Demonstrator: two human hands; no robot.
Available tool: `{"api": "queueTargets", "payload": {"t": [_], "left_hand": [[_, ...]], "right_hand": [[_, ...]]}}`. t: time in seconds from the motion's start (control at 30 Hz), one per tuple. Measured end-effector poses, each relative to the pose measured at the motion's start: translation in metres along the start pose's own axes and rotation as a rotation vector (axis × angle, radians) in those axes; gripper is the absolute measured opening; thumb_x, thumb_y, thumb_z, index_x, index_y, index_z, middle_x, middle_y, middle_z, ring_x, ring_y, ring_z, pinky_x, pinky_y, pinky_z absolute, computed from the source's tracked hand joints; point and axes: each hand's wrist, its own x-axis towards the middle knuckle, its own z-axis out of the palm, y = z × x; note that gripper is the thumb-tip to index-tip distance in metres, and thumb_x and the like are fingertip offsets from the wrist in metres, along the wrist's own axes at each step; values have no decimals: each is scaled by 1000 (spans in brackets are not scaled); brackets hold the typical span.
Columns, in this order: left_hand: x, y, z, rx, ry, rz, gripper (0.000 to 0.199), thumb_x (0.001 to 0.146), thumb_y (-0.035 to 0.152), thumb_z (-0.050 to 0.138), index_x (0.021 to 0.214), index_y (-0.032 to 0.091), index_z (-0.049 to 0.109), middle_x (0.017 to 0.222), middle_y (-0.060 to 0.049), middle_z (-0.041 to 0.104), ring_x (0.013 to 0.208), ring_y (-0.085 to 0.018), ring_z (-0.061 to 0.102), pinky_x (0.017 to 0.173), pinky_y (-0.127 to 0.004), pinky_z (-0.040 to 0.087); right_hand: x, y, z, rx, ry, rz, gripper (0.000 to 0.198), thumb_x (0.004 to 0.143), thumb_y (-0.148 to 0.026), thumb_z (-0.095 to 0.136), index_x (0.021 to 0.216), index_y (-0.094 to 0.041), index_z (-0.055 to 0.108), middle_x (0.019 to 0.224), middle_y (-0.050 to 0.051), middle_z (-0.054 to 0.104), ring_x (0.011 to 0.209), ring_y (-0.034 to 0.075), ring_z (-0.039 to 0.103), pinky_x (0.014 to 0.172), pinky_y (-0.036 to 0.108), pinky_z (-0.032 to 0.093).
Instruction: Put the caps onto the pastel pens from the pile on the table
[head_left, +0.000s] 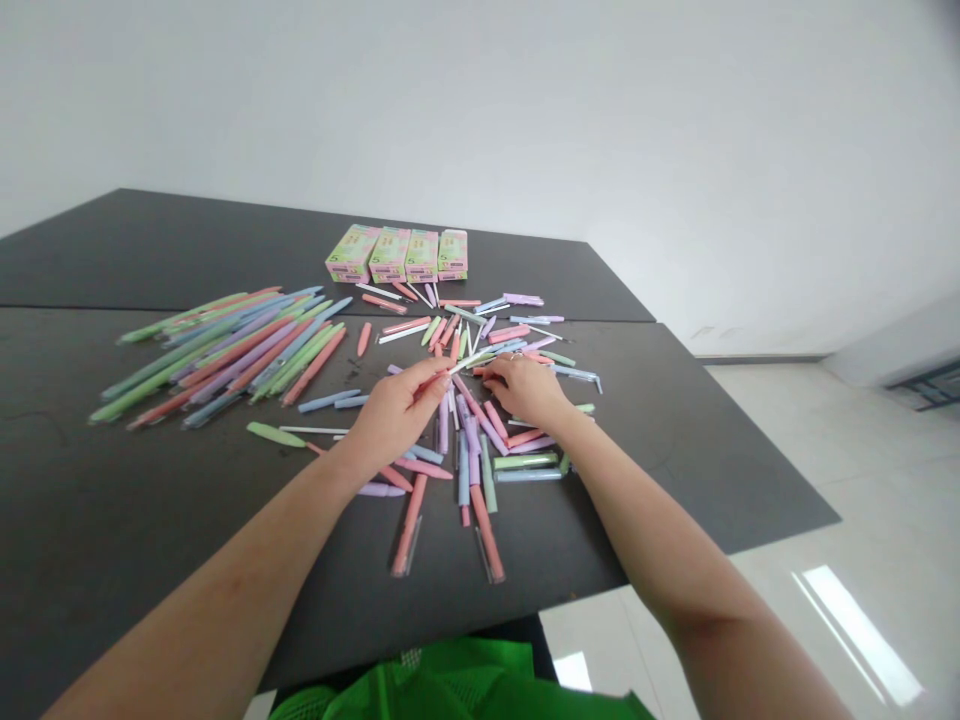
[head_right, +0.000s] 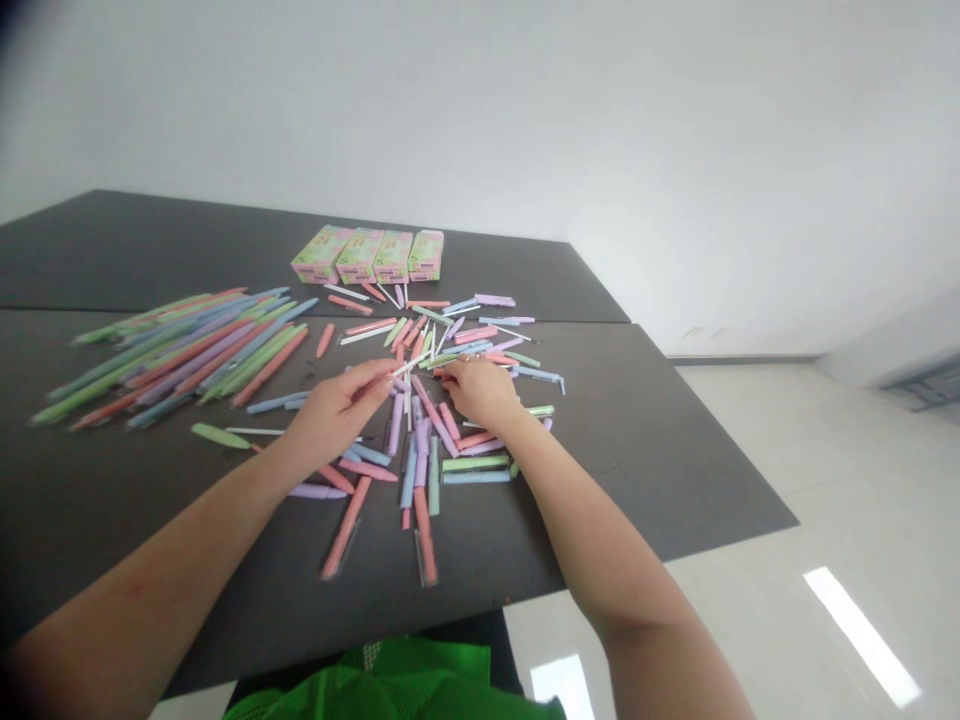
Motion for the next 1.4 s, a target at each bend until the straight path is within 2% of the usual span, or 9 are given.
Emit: {"api": "queueTargets", "payload": {"t": [0.13, 0.2, 0.3, 0.4, 0.47, 0.53, 0.63, 0.77, 1.4], "left_hand": [[0, 1, -1, 12, -10, -7, 41, 93, 40, 44, 120, 16, 64, 117, -7, 69, 109, -22, 63, 99, -32, 45], [0, 0, -1, 21, -15, -14, 41, 93, 41, 44, 120, 16, 64, 116, -7, 70, 108, -22, 63, 99, -33, 45], [0, -2, -1, 30, -27, -21, 41, 93, 42, 44, 120, 16, 64, 115, -7, 70, 105, -23, 64, 96, -33, 47], [-1, -5, 0, 43, -33, -5, 41, 93, 42, 45, 119, 17, 64, 115, -7, 70, 104, -23, 65, 94, -32, 48], [-1, -7, 0, 51, -40, 14, 41, 93, 42, 44, 119, 18, 64, 114, -7, 71, 104, -22, 65, 95, -33, 48], [-1, -8, 0, 59, -49, 27, 40, 94, 41, 44, 119, 18, 64, 114, -7, 71, 104, -22, 65, 95, -33, 48], [-1, -8, 0, 57, -54, 37, 39, 94, 40, 44, 118, 18, 65, 115, -7, 71, 105, -22, 65, 96, -33, 47], [-1, -8, 1, 56, -55, 44, 38, 93, 40, 45, 117, 19, 66, 114, -7, 71, 104, -22, 65, 95, -33, 48], [-2, -3, 0, 79, -97, 42, 38, 93, 40, 45, 116, 19, 66, 108, -6, 73, 96, -21, 67, 86, -31, 50]], "right_hand": [[0, 1, 2, 28, 38, -42, 24, 92, -22, 45, 97, -16, 67, 105, 12, 68, 97, 24, 62, 81, 34, 46], [-1, 6, 1, 147, 88, -45, 20, 90, -21, 46, 92, -15, 65, 98, 12, 69, 91, 22, 62, 80, 34, 46], [-4, 20, -6, 574, 175, 10, 15, 89, -26, 50, 89, -16, 61, 83, 7, 70, 75, 16, 62, 71, 30, 47], [-6, 31, -14, 1046, 239, 44, 19, 85, -35, 59, 91, -17, 62, 77, 3, 69, 63, 12, 59, 61, 25, 47], [-8, 33, -18, 1208, 273, 32, 22, 81, -37, 66, 91, -17, 66, 75, 2, 69, 61, 10, 57, 58, 24, 46], [-10, 30, -21, 1279, 289, 14, 22, 77, -37, 71, 89, -18, 70, 76, 1, 69, 61, 10, 57, 58, 24, 47], [-12, 20, -24, 1308, 283, 3, 22, 72, -36, 76, 84, -18, 71, 80, 2, 70, 64, 10, 60, 61, 25, 50], [-13, 11, -27, 1269, 245, -12, 21, 72, -36, 77, 83, -19, 72, 80, 2, 70, 67, 12, 63, 65, 28, 53], [-15, 9, -27, 1208, 166, -98, 21, 75, -37, 74, 87, -19, 74, 81, 2, 73, 74, 14, 66, 71, 28, 53]]}}
